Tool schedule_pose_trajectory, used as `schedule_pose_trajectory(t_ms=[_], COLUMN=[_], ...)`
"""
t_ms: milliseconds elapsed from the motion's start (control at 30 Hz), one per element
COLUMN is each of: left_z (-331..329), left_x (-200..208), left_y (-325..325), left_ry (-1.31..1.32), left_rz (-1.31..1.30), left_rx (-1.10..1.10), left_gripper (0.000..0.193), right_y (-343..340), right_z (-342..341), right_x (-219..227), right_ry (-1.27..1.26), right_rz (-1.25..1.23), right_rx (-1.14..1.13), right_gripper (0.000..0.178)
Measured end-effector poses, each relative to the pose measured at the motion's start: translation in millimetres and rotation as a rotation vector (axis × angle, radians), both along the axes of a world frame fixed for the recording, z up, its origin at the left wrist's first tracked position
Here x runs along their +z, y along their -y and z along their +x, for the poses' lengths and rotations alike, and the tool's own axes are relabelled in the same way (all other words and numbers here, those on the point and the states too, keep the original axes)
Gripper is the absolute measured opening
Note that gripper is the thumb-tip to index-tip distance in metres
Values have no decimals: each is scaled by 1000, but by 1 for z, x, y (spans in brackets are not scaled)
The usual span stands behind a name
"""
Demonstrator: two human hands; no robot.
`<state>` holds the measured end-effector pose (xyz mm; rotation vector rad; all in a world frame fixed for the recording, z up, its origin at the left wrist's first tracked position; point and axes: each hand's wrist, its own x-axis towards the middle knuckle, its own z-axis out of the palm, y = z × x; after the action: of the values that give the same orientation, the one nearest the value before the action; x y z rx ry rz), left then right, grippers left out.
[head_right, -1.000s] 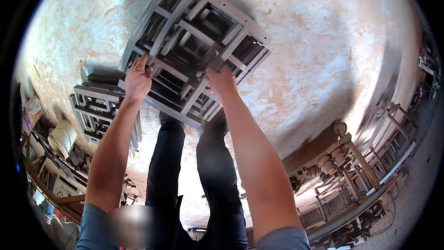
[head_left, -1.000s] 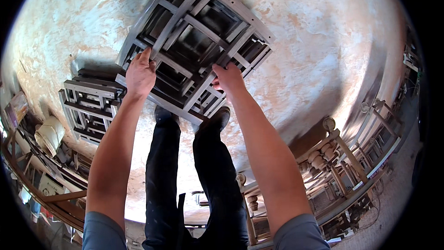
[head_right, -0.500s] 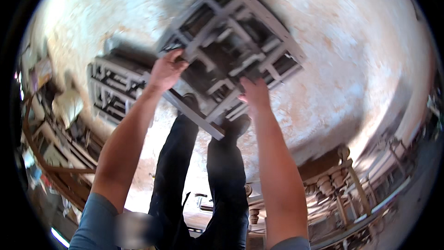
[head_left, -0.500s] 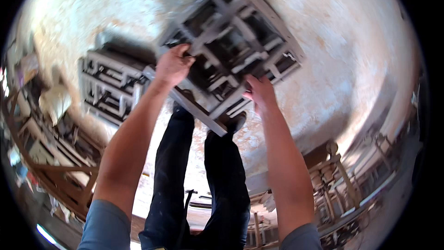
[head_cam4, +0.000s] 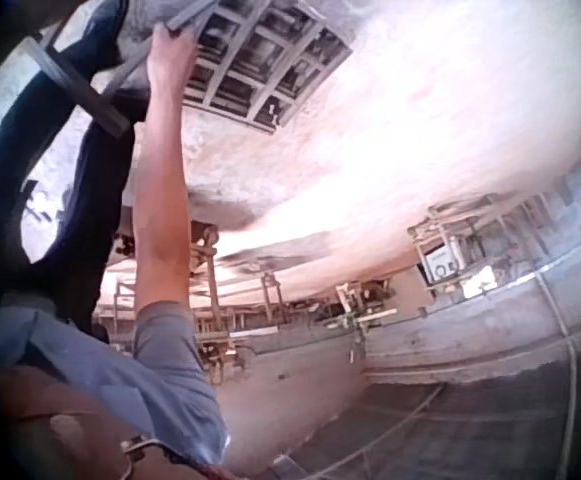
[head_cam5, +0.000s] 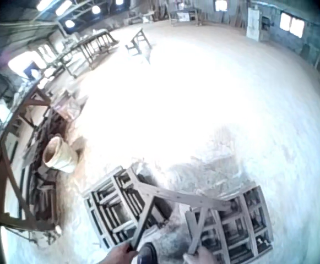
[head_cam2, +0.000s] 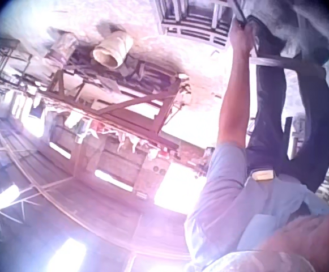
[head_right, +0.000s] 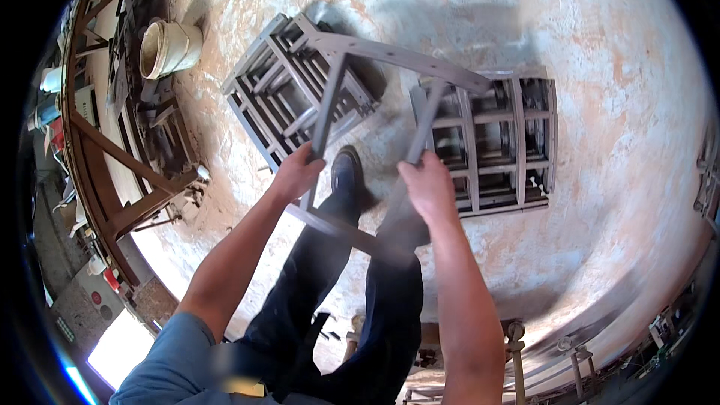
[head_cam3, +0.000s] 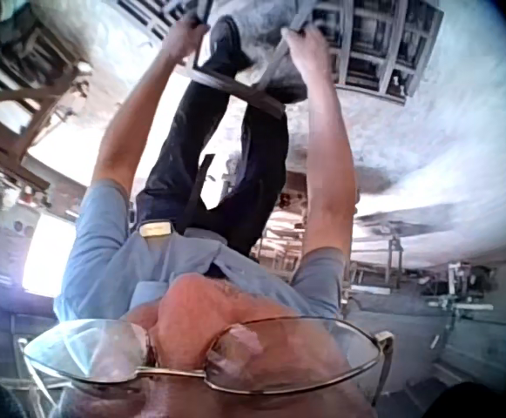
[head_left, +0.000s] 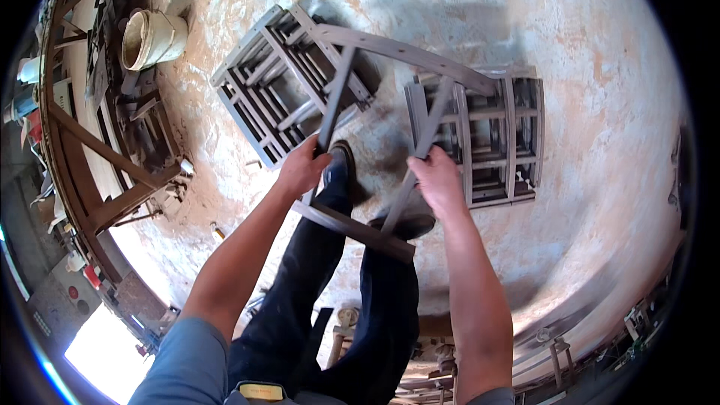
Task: The person assembles a wooden frame by hammering nails into wooden pieces. They measure the frame with a tape measure, stack completed frames, and apply glue to wooden slats before hammering them together.
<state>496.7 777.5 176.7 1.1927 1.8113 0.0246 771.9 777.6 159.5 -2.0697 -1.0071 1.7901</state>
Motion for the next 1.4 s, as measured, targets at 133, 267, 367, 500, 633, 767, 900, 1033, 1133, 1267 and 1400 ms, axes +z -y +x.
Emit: schedule_pose_trajectory(t_ms=[133, 267, 367, 500, 633, 767, 900, 1033, 1133, 1267, 1400], left_z=[-72, -144, -202, -218, -229, -236, -241, -242, -243, -241, -256], left_x=[-13, -22, -41, -58, -94, -122, -135, -137, -137, -133, -130], left_y=[-27, -78, -103, -138, -148, -147, -146, -147, -145, -123, -49], left_ry=[-146, -399, -510, -531, -512, -497, -509, -531, -524, -598, -668], left_rz=[96, 194, 211, 127, 155, 198, 232, 225, 215, 457, 420], left_rx=[111, -49, -220, -268, -293, -295, -256, -239, -227, -90, 236], left_gripper=[30, 34, 40, 40, 40, 41, 42, 44, 46, 51, 63], right_y=[-35, -47, -56, -50, -46, -50, -53, -60, -70, -89, -154], right_z=[-83, -172, -226, -262, -276, -278, -281, -282, -278, -249, -218], right_x=[-14, -53, -60, -87, -113, -130, -132, -127, -118, -106, -57], right_ry=[-16, -248, -403, -551, -611, -611, -640, -590, -471, -165, 218], right_rz=[78, -32, -231, -390, -463, -548, -522, -509, -516, -152, 181], right_rx=[45, -177, -264, -350, -405, -414, -386, -331, -159, 284, 330], right_gripper=[41, 35, 27, 26, 35, 43, 44, 43, 38, 35, 36])
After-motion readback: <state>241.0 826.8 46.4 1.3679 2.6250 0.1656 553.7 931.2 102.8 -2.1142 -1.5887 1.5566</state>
